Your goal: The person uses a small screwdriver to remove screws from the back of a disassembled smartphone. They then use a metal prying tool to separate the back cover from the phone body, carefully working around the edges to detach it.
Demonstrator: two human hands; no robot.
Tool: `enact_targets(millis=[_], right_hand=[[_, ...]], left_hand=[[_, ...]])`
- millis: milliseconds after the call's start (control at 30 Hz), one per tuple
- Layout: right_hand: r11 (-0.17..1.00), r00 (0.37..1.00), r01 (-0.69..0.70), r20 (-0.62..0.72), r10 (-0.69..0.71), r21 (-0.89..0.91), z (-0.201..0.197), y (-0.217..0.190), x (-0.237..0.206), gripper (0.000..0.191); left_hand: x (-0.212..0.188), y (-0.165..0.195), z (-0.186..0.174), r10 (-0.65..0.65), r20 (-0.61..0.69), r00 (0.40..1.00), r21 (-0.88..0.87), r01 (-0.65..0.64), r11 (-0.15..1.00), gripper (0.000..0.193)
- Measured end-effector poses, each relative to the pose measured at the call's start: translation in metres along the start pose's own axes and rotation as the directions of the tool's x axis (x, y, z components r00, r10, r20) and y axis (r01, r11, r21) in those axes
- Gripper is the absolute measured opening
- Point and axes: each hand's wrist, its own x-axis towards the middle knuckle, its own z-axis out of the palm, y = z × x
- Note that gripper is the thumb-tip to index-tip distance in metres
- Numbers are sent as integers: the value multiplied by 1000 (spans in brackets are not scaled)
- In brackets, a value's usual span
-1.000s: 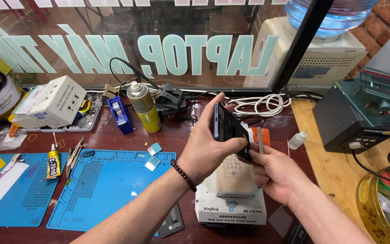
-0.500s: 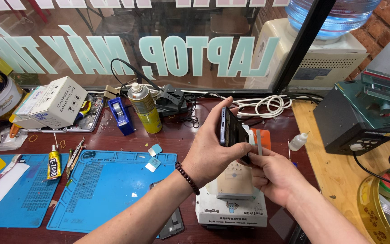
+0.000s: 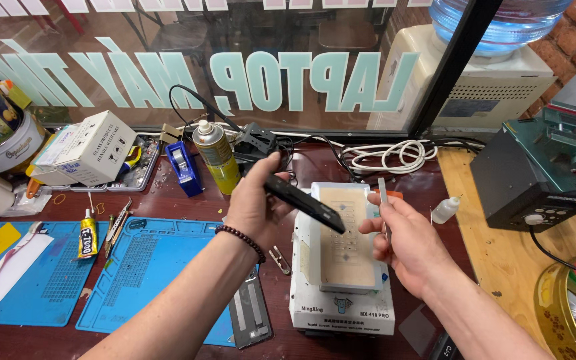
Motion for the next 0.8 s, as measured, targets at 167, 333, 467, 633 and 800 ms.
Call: enact_targets(millis=[167,333,467,633,800], right_hand=[[998,999,8,49,-12,66,10,-7,3,27],[994,962,93,252,-103,51,18,-1,21,21],[997,959,20,281,-40,76,38,7,30,27],[1000,954,14,298,-18,14,69,10,30,26],[999,947,-16,320,28,-40,111,20,29,22]], left_hand=[[-6,19,-27,-71,-238,969,-35,64,997,53],[-24,30,-63,-44,-433,900,-15,42,999,55],[-43,34,-96,-90,-624,776,33,141,989,54],[-51,43,-124,-86,-655,751,97,197,976,46],[-43,54,-143,-80,-472,878,247,218,944,41]])
